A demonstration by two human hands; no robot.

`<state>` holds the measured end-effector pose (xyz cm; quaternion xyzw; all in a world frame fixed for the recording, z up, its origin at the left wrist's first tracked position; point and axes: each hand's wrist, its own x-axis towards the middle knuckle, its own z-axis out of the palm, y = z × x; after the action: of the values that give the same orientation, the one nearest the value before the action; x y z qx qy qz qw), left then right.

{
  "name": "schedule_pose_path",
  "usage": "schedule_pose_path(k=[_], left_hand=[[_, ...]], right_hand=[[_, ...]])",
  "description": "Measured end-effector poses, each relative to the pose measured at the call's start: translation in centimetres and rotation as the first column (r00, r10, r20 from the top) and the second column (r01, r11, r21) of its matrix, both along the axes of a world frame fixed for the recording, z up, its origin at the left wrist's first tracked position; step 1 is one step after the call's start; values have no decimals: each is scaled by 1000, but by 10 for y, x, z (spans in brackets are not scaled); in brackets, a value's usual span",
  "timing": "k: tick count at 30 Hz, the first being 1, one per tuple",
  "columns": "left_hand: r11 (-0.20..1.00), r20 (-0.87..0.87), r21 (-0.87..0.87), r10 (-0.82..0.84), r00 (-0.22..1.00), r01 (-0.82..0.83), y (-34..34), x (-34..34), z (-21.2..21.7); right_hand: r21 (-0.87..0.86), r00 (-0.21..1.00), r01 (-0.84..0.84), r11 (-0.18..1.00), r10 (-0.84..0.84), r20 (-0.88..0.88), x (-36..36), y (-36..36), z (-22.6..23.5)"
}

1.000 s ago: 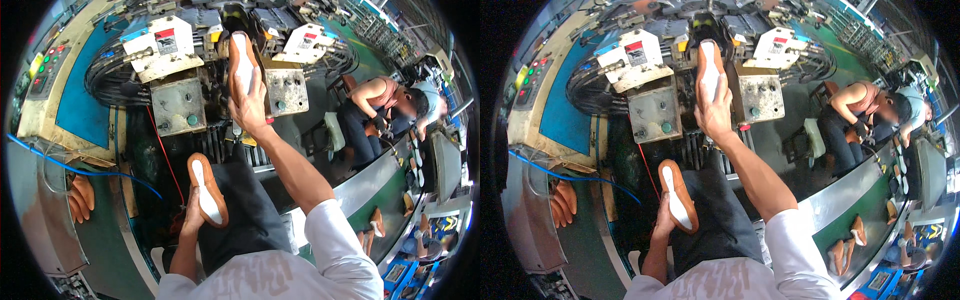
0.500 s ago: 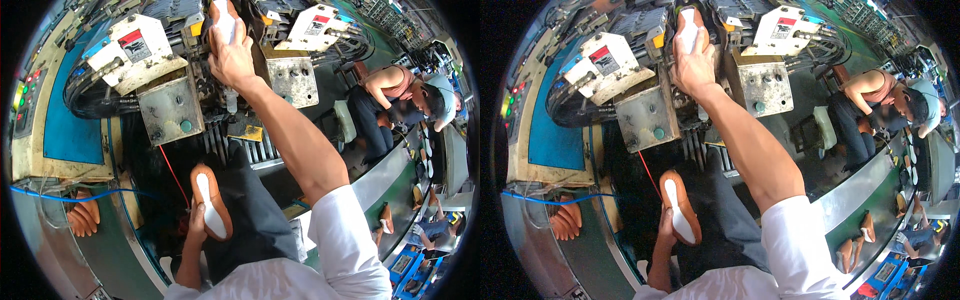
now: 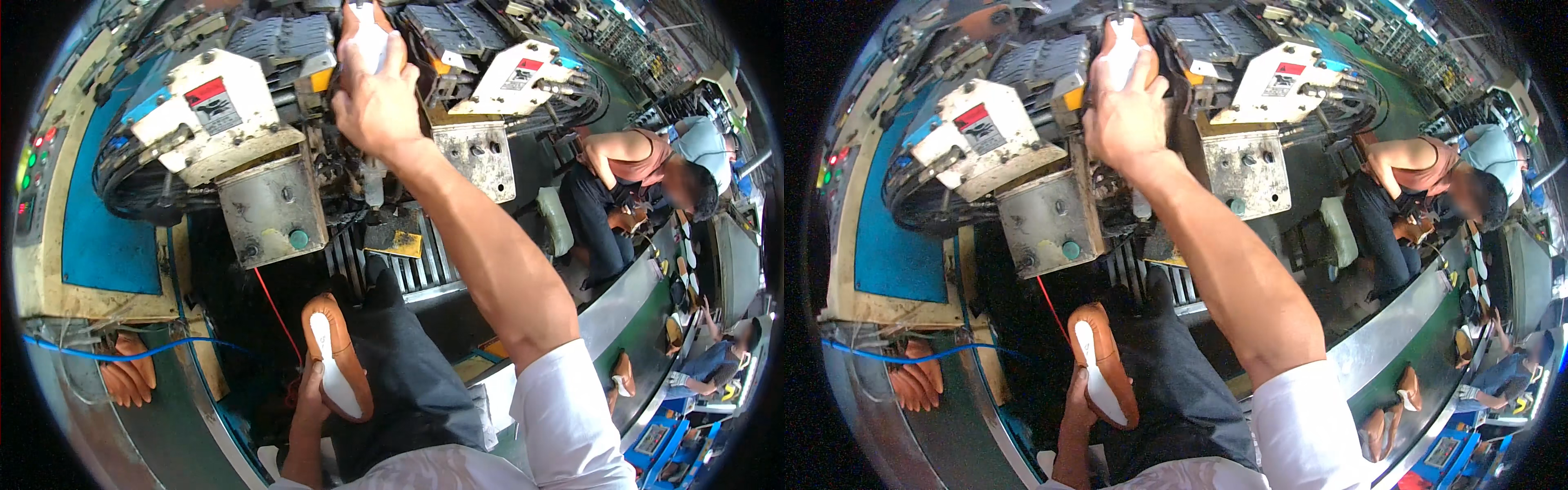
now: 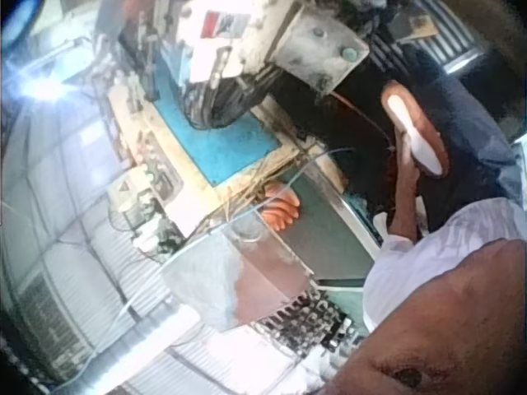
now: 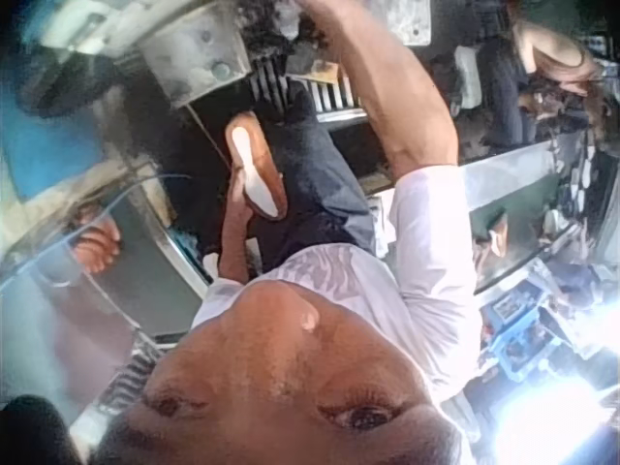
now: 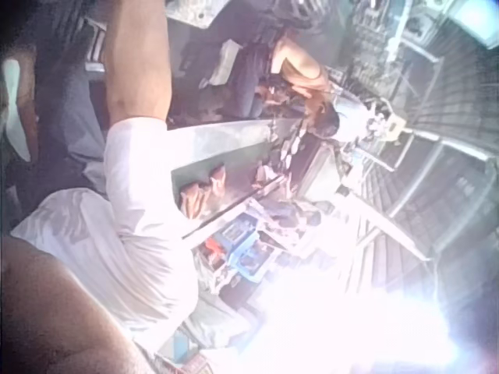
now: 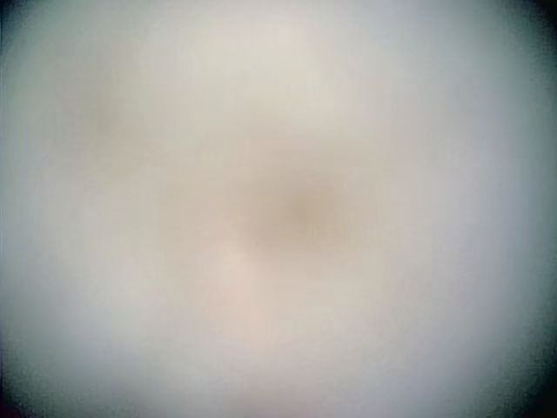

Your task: The person processes shoe uppers on a factory production line. They pick up brown leather shoe uppers from a conveyor belt, place them into a machine to press the sole area, and then return them to the belt. The task is performed repeatedly in a rhythmic cycle.

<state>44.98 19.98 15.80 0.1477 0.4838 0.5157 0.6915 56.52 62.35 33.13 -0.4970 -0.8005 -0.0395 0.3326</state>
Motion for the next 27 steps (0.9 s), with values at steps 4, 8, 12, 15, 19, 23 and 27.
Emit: schedule_pose_path(k=[4,8,12,15,19,23,27], left_hand=[[973,216,-68,231,949,-221,-32,-24,-17],[905,-74,-117,402,913,-408,-72,-86,-30],[832,-360,-84,488,795,-548,-144,-181,-16],[810,-804,-101,275,527,-577,-171,-262,-1],[785,-956,-250,-291,19,-566,-155,-356,-56],[877,-783,-260,-436,-443,-404,-173,-451,-140],[790,-722,-481,-603,-339,-379,-102,-481,-141]], right_hand=[[255,964,63,965,-125,235,-8,10,5],[195,969,-216,957,187,160,52,39,-10],[148,939,-339,929,344,-10,76,-38,-65],[-166,928,-347,923,363,83,125,-102,-126],[-490,950,-284,824,311,-28,190,-184,-206],[-643,972,-181,744,236,-1,244,-243,-241],[-749,991,31,661,79,110,322,-301,-244]])
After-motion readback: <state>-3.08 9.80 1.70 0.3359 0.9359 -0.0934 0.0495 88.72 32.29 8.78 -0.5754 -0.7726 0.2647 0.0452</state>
